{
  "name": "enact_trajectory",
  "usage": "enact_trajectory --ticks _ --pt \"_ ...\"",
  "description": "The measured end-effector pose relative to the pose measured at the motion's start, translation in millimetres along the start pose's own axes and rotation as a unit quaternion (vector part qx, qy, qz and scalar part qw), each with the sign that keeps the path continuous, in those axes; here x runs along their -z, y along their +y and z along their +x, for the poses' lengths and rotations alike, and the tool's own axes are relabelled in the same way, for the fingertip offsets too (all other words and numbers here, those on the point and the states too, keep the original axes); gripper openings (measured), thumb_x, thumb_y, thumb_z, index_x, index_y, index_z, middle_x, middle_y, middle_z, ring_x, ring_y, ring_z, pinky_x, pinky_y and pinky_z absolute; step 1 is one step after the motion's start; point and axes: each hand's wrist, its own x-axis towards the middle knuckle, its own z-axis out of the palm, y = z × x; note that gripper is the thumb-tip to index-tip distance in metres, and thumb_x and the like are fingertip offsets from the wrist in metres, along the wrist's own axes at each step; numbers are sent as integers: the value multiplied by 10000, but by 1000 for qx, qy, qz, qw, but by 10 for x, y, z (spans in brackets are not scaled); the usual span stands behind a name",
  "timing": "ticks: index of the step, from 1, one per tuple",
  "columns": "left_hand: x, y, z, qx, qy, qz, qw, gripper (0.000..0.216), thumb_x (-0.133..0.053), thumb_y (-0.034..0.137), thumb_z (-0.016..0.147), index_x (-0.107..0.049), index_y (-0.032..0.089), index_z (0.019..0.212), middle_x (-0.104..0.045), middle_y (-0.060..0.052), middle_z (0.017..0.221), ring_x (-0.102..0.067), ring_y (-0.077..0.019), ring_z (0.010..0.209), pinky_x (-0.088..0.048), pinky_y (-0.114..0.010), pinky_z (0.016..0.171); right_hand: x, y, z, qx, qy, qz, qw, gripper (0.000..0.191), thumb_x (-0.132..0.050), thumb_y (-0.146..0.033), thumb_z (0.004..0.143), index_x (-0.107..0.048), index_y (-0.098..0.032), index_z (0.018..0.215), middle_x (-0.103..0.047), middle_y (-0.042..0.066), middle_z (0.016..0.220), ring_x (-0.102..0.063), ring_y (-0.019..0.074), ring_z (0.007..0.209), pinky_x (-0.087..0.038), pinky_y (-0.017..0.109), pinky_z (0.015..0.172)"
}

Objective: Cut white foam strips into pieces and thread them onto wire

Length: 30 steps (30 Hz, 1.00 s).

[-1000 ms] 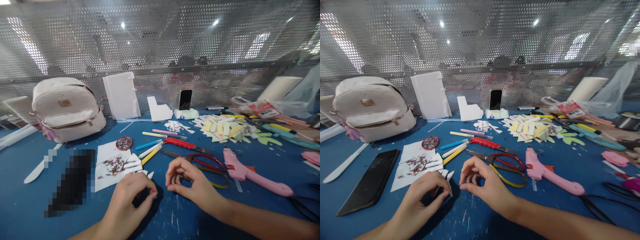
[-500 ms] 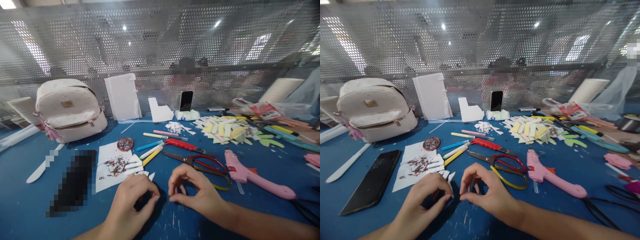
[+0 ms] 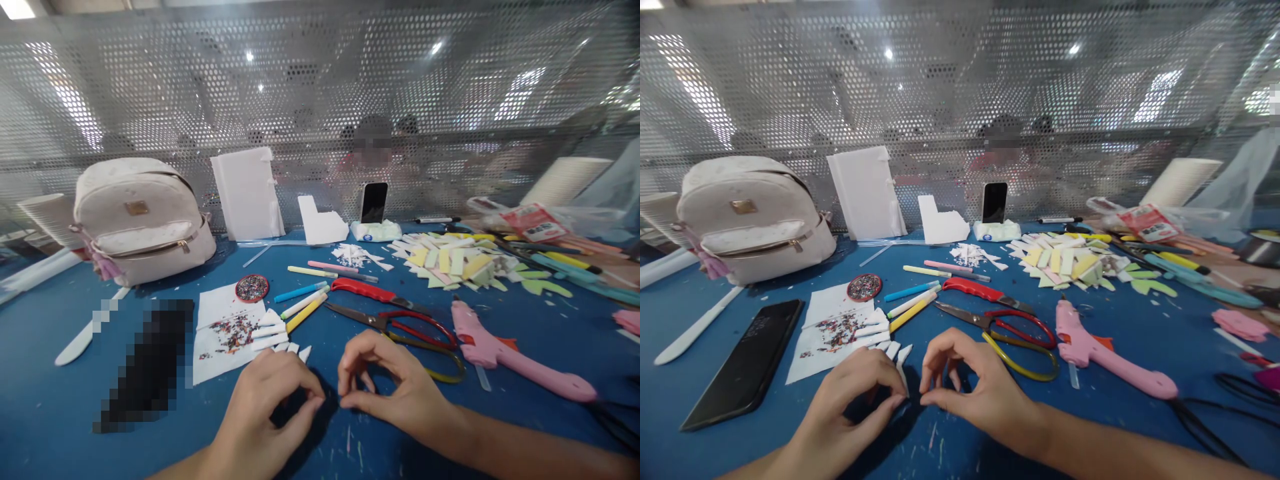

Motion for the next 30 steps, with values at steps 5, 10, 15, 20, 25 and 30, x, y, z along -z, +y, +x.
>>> enact_trajectory --ticks 5,10,15,20,25,30 --pt "-3 48 5 20 8 -15 1000 169 -572 58 865 -653 201 826 -702 1 730 -573 -136 633 -423 -243 604 -47 -59 41 -110 34 102 988 421 -870 -180 685 -510 -209 902 -681 -47 708 -562 85 620 -373 199 572" --pt "1 93 7 17 12 -41 999 178 -574 44 845 -653 203 822 -714 2 737 -603 -131 647 -439 -224 595 -65 -7 53 -163 22 191 968 551 -931 -271 634 -473 -210 934 -665 -66 686 -534 62 595 -368 177 572" --pt "24 95 13 -5 33 -46 998 177 -589 30 835 -654 195 835 -708 -2 723 -609 -126 649 -445 -216 597 -66 121 24 -142 -22 225 964 588 -952 -306 607 -460 -213 915 -696 -45 659 -505 52 526 -307 161 489" --pt "31 94 15 -13 37 -53 998 173 -595 22 827 -663 181 836 -705 -12 724 -620 -126 654 -449 -218 598 -67 168 12 -147 -19 238 960 623 -970 -332 575 -466 -210 919 -710 -31 654 -530 57 517 -307 157 476" --pt "45 89 19 -23 42 -54 997 168 -608 23 835 -674 176 856 -715 -19 733 -636 -134 659 -452 -232 605 -61 149 21 -158 -20 229 960 619 -970 -346 568 -464 -213 900 -712 -28 644 -536 64 507 -297 168 471" --pt "53 85 1 -35 37 -35 998 129 -618 64 865 -659 185 847 -726 -8 739 -656 -136 663 -439 -255 636 -64 127 23 -163 -29 211 963 599 -962 -338 585 -464 -213 892 -717 -23 641 -516 65 489 -288 179 469"
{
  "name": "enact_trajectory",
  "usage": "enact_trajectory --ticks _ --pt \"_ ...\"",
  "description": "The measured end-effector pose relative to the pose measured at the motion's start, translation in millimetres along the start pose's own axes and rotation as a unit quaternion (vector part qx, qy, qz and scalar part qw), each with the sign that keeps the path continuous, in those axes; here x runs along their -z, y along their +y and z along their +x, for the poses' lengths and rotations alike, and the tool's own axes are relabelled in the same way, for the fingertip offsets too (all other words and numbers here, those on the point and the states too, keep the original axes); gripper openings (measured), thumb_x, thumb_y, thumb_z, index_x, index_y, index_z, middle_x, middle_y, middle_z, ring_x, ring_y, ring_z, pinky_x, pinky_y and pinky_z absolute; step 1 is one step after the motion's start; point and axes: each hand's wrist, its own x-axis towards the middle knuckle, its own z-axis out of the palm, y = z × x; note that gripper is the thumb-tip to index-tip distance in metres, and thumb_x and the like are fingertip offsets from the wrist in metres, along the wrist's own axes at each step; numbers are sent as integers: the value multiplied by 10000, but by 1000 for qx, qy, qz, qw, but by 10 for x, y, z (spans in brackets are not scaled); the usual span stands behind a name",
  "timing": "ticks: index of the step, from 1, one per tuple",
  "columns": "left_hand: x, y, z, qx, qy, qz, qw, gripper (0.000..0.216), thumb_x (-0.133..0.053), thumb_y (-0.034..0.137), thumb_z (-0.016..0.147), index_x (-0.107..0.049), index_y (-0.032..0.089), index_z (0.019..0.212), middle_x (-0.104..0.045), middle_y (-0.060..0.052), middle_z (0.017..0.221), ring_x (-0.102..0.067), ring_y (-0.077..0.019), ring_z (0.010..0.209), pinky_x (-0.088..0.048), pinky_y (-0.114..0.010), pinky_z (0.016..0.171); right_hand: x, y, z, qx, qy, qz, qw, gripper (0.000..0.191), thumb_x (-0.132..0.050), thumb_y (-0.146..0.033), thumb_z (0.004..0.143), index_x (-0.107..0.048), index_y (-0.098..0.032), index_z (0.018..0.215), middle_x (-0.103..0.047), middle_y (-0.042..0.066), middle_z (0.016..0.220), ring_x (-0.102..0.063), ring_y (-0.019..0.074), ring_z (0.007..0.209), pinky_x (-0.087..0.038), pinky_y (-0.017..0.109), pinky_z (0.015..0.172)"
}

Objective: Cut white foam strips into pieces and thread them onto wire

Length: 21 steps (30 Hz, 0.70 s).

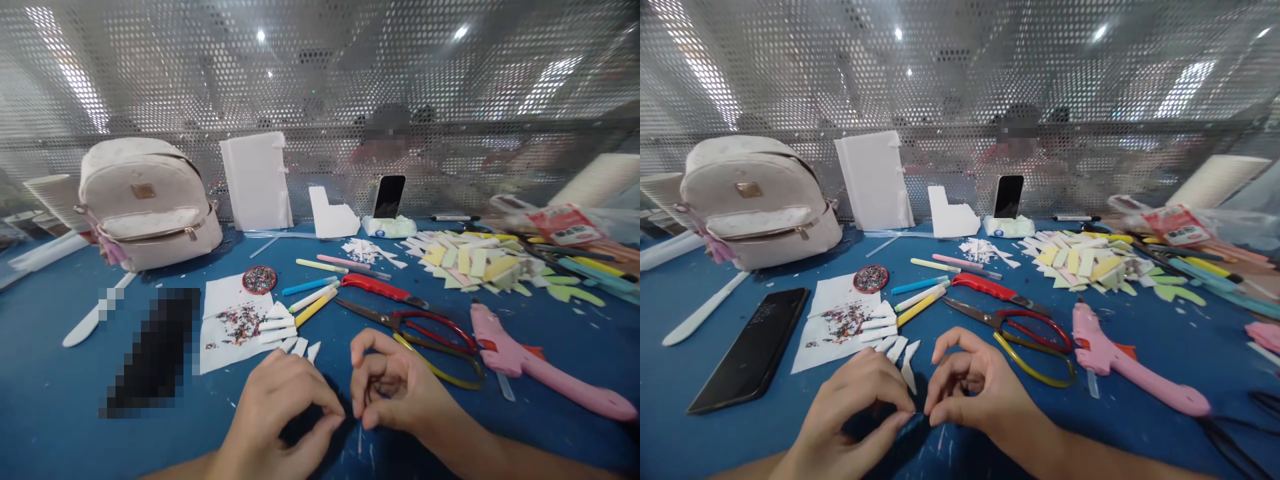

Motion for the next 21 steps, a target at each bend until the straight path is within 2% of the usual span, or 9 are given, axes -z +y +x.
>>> enact_trajectory --ticks 6,21 --pt "-17 -5 -28 -28 -17 16 999 142 -615 51 868 -641 191 866 -743 -6 749 -681 -154 675 -413 -282 655 -11 -2 -7 4 -1 -8 1000 595 -958 -351 588 -466 -213 892 -712 -28 641 -532 69 500 -305 183 480" --pt "-27 -4 -2 -17 -17 45 999 161 -589 40 845 -622 198 834 -727 14 737 -674 -139 665 -411 -285 658 -20 -4 -5 2 0 -24 1000 580 -947 -359 609 -466 -213 899 -712 -25 649 -533 73 505 -314 196 501"
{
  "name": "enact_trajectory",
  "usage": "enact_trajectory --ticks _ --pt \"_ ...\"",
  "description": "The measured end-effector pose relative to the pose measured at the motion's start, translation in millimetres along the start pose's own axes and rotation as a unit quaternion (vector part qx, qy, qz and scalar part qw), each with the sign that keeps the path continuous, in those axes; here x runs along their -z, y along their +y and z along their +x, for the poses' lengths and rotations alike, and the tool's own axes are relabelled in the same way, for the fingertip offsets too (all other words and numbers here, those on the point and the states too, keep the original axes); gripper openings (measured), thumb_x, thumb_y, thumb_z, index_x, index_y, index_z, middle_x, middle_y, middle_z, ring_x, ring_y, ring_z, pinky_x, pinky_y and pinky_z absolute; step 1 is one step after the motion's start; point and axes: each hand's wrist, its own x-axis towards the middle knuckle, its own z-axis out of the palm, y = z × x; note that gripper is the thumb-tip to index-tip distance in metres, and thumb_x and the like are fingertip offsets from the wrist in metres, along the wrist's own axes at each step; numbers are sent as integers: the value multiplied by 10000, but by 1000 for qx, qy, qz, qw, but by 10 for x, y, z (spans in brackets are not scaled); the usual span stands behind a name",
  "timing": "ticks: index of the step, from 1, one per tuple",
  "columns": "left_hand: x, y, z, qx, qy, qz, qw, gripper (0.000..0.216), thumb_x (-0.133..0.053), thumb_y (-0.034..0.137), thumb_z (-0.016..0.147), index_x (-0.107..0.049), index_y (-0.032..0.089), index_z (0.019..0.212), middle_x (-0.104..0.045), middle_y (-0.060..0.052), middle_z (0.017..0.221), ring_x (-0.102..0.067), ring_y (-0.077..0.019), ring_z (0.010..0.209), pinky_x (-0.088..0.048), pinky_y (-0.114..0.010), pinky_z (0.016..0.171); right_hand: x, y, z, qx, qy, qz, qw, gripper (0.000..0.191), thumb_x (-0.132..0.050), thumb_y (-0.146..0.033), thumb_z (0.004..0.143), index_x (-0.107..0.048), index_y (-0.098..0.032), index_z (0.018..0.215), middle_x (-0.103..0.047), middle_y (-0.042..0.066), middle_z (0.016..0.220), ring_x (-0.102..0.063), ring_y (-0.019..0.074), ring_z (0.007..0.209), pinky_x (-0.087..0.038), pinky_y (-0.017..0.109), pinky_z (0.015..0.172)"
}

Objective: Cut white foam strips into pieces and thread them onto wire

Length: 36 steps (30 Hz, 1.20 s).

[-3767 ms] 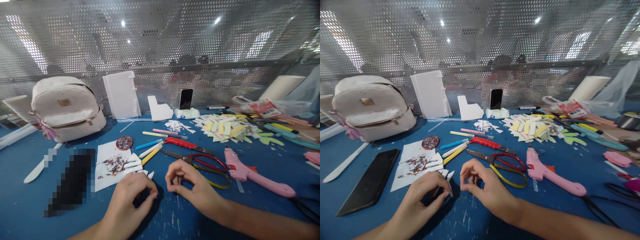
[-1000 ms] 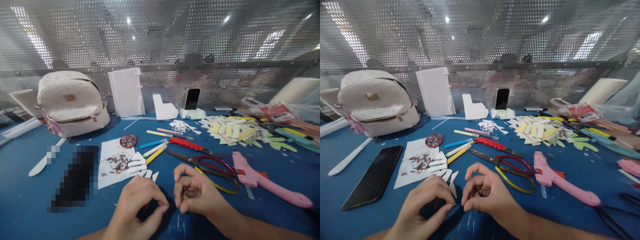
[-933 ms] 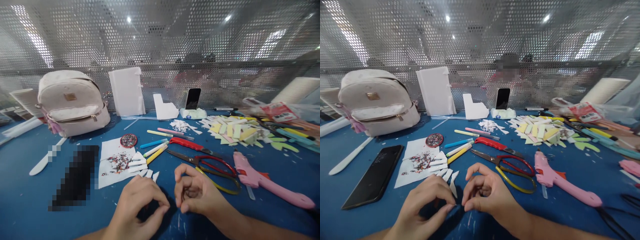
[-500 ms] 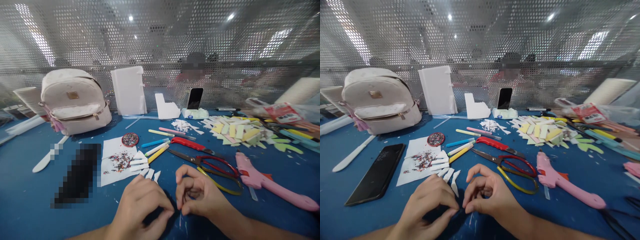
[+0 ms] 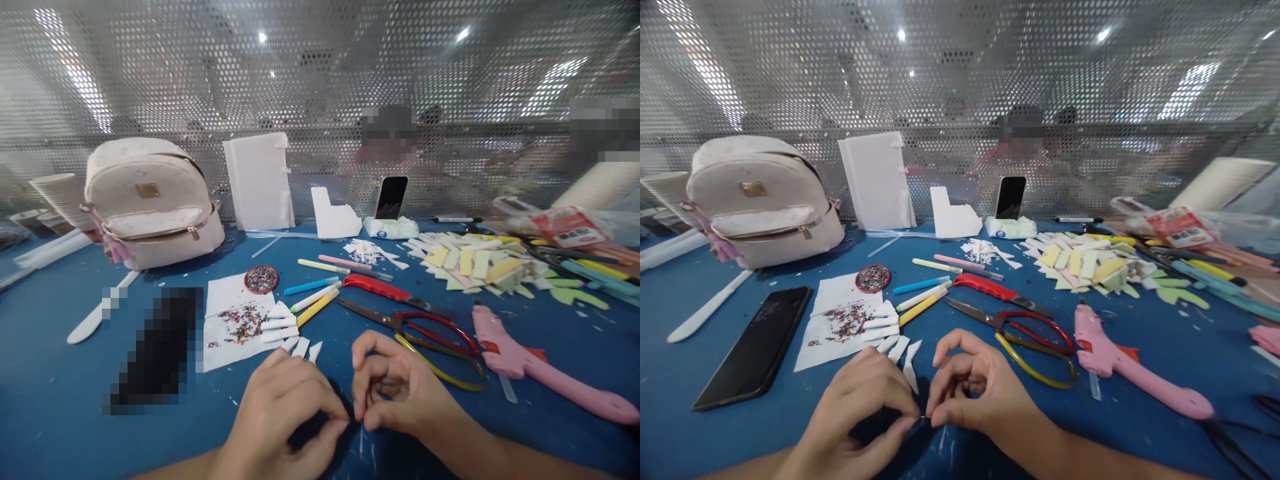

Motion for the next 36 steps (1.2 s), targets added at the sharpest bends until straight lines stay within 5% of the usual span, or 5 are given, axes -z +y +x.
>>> enact_trajectory --ticks 36 --pt "10 26 -9 0 2 -6 1000 153 -593 40 844 -627 189 842 -723 4 753 -675 -140 680 -400 -291 661 -10 -10 -6 -4 2 -56 998 510 -913 -383 654 -487 -209 875 -692 -25 679 -535 84 554 -338 208 537"
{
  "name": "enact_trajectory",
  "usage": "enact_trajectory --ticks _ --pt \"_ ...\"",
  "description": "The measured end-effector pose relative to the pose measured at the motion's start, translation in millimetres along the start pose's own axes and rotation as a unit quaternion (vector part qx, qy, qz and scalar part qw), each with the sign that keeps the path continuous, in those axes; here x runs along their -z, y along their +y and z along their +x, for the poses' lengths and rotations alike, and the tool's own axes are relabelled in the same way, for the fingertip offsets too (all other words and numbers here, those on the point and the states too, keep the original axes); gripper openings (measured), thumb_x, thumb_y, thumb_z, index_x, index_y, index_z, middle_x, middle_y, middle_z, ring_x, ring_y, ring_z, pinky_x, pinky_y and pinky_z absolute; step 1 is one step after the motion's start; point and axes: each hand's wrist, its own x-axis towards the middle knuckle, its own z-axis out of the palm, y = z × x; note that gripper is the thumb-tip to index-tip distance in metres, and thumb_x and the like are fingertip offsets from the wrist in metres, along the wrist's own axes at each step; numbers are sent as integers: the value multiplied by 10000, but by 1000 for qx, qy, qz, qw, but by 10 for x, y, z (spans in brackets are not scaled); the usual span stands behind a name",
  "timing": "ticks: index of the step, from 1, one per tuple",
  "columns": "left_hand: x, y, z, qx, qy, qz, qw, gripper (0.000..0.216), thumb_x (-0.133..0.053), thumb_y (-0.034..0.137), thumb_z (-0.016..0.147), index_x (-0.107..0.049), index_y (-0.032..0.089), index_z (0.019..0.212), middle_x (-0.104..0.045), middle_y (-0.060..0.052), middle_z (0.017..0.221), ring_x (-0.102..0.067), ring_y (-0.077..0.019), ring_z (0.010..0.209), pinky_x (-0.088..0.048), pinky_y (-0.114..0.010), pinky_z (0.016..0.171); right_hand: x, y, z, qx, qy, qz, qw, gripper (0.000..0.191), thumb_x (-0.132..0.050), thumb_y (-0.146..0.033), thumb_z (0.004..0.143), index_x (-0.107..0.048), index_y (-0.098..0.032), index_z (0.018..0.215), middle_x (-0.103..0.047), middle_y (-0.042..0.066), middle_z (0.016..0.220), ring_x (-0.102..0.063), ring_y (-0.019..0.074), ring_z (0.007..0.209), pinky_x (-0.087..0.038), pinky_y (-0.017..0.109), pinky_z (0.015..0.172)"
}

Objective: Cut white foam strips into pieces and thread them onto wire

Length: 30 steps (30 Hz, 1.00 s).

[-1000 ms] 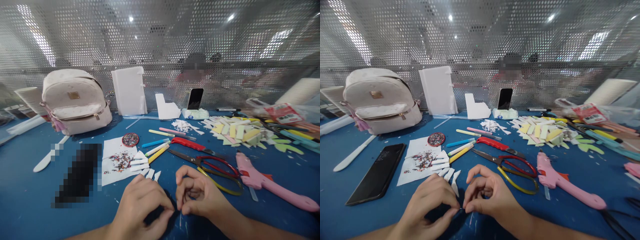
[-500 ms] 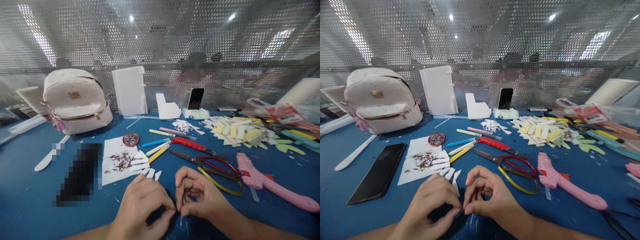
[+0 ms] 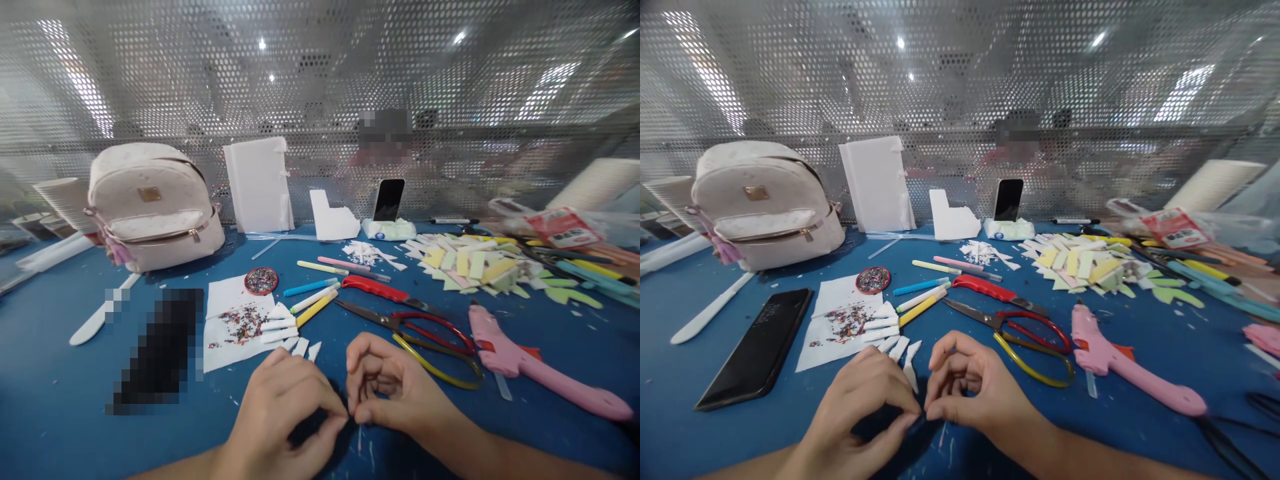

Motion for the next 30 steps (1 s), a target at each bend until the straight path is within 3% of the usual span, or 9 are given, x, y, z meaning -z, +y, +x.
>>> enact_trajectory --ticks 16,26,30 --pt "-30 -25 12 -34 -1 19 999 153 -604 34 834 -621 186 835 -728 18 720 -652 -136 648 -364 -300 634 -18 -31 -19 0 -30 -24 999 454 -870 -318 716 -498 -199 947 -682 -26 733 -461 66 565 -324 194 553" --pt "-21 -19 -5 -16 -3 6 1000 145 -613 40 833 -635 184 843 -722 1 742 -667 -142 673 -375 -299 644 -26 -25 -27 10 -49 -47 998 414 -822 -295 752 -500 -202 993 -646 -32 759 -476 79 599 -330 198 558" --pt "-12 -12 5 4 -1 4 1000 158 -598 33 833 -621 189 839 -724 9 759 -671 -138 682 -378 -297 656 -46 -51 -44 19 -47 -73 996 306 -747 -287 818 -514 -192 992 -615 -25 782 -470 85 625 -346 205 586"
